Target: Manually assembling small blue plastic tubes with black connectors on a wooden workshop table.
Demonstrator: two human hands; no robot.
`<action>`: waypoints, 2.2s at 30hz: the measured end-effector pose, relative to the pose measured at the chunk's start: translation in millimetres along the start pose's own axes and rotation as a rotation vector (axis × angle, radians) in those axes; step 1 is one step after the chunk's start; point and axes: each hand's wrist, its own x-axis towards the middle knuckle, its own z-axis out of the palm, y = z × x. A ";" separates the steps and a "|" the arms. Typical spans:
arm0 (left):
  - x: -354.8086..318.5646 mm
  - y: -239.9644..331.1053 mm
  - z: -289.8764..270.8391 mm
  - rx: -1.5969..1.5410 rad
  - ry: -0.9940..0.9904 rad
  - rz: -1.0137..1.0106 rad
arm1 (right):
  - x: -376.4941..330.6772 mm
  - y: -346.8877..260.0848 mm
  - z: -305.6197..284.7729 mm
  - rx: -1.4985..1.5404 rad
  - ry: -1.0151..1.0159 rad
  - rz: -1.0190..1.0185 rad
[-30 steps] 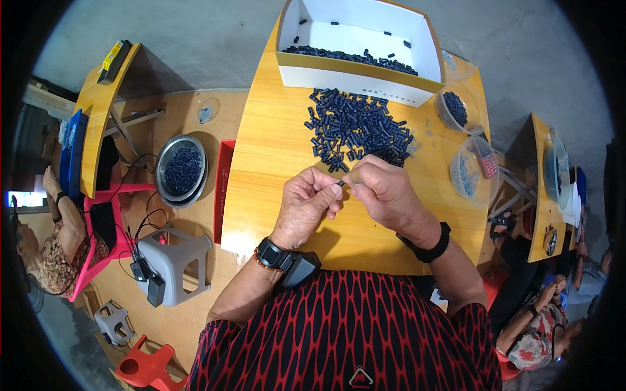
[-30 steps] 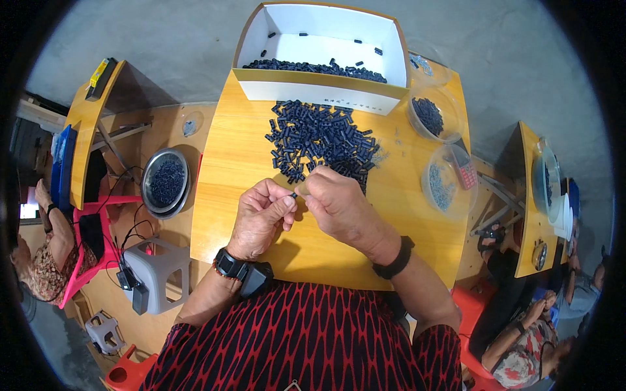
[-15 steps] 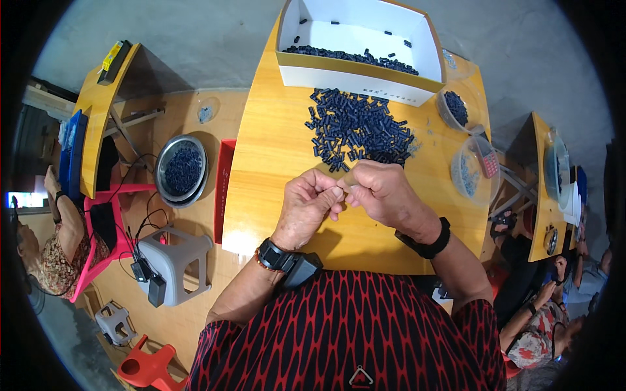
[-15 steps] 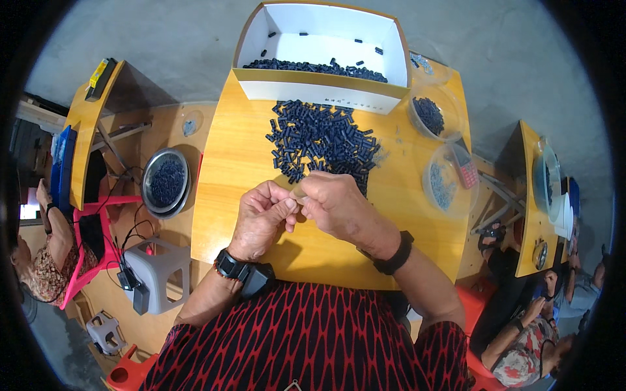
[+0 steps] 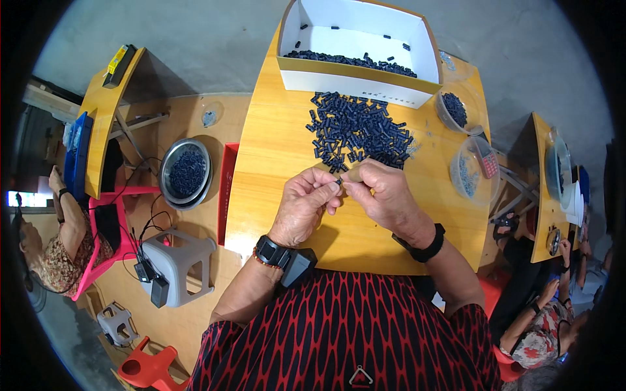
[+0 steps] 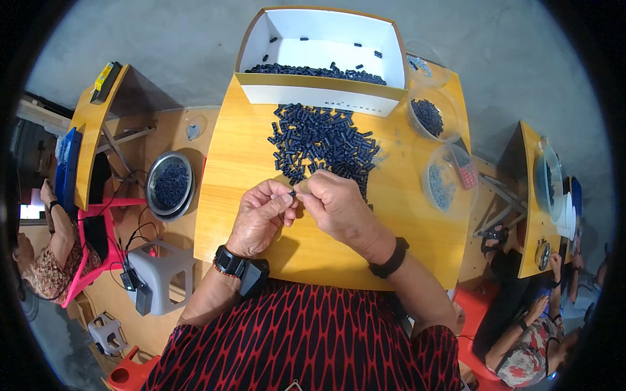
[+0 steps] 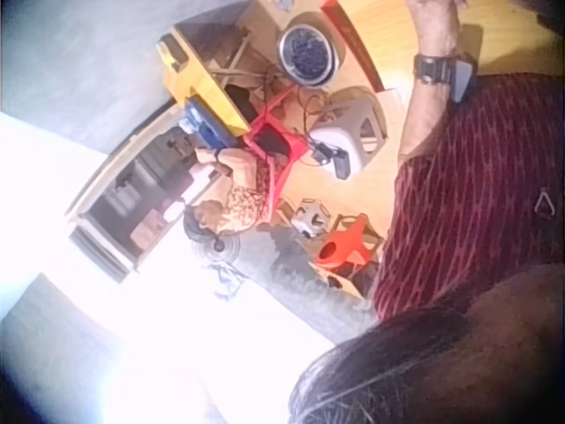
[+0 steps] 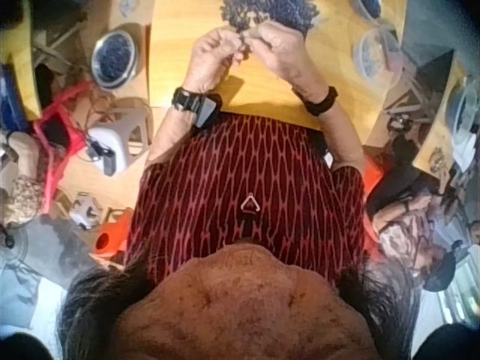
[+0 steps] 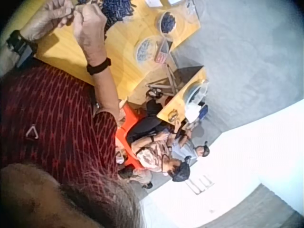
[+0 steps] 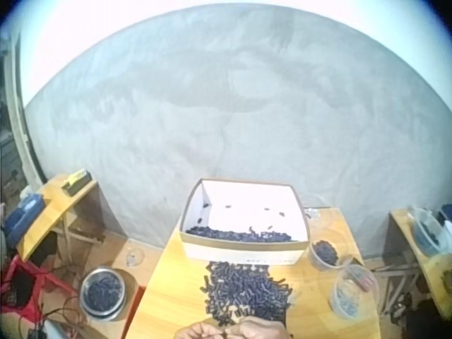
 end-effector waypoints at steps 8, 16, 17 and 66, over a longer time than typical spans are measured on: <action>-0.1 2.3 -2.0 0.071 -0.041 -0.026 | -5.9 -2.2 5.8 0.118 0.029 0.041; 4.3 -2.8 -7.8 -0.076 -0.070 -0.029 | -1.1 -10.4 5.7 -0.053 -0.066 -0.080; 4.4 -2.3 -7.6 -0.077 -0.069 -0.029 | -0.9 -10.4 6.4 -0.080 -0.057 -0.087; -12.6 -2.3 -6.9 0.031 -0.072 0.063 | -29.0 47.6 -77.9 -0.441 0.180 0.192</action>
